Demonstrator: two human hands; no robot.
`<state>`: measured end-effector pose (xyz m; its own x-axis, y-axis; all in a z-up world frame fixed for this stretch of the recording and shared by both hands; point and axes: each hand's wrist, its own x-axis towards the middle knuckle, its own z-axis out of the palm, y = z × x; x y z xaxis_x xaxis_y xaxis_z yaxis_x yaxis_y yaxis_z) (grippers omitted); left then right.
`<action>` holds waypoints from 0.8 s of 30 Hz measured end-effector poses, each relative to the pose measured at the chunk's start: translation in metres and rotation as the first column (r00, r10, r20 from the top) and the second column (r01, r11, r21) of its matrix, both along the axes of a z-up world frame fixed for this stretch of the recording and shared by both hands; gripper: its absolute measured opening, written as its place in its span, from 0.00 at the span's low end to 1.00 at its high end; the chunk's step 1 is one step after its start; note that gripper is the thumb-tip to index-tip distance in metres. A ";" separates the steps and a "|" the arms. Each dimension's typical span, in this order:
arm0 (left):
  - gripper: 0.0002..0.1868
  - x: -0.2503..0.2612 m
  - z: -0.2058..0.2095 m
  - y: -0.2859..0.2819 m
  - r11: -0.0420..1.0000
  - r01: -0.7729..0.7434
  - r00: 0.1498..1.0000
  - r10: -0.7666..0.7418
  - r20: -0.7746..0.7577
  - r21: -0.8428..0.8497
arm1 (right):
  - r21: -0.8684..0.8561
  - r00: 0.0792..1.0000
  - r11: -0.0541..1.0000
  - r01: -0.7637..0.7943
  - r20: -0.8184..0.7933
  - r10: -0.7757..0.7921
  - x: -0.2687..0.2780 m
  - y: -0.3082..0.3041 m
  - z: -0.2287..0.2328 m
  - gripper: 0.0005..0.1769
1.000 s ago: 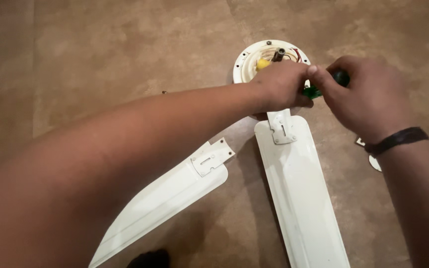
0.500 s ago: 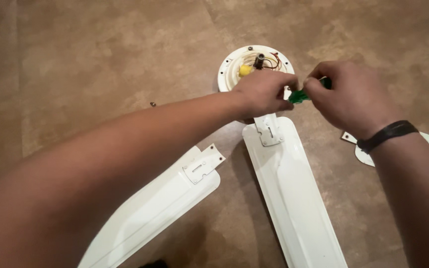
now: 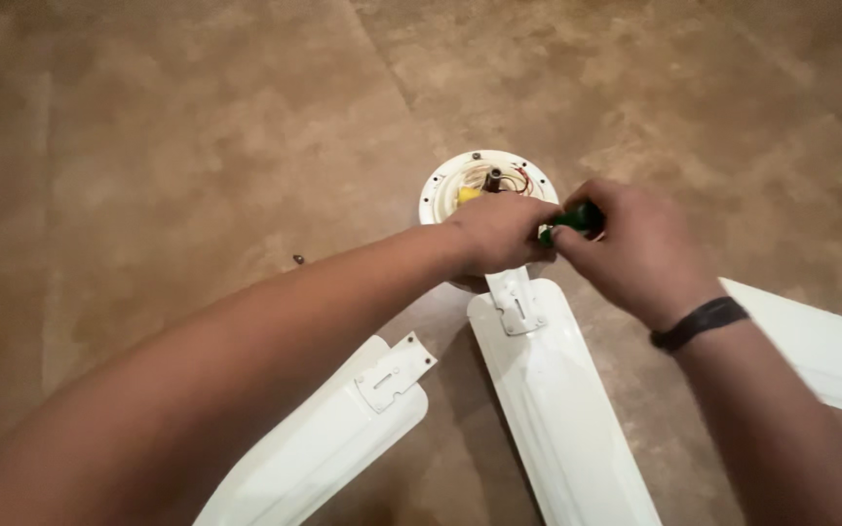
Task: The person uses a screwdriver to remove screws from the fan blade mounts and detaches the blades from the motor housing. They then wipe the motor housing and blade surfaces with a cloth.
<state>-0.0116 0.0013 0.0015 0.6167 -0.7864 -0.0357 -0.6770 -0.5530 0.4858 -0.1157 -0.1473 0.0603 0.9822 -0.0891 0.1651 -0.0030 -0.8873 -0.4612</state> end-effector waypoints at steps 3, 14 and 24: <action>0.22 -0.001 0.001 -0.005 0.996 0.006 0.999 -0.011 -0.053 -0.094 | -0.067 0.999 0.998 -0.008 0.053 0.011 -0.003 -0.001 0.001 0.19; 0.21 -0.004 0.005 -0.015 0.998 -0.030 0.999 0.032 -0.035 0.051 | -0.054 0.996 0.995 0.086 0.010 -0.085 -0.002 -0.009 -0.003 0.21; 0.22 -0.005 0.010 -0.015 0.999 -0.023 0.997 0.026 -0.078 0.036 | -0.082 0.976 0.985 0.149 -0.145 -0.160 0.000 -0.004 0.002 0.21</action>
<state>-0.0166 -0.0135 0.0111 0.6303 -0.7683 -0.1120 -0.6235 -0.5868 0.5166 -0.1158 -0.1511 0.0618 0.9715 -0.2353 0.0276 -0.2073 -0.9009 -0.3814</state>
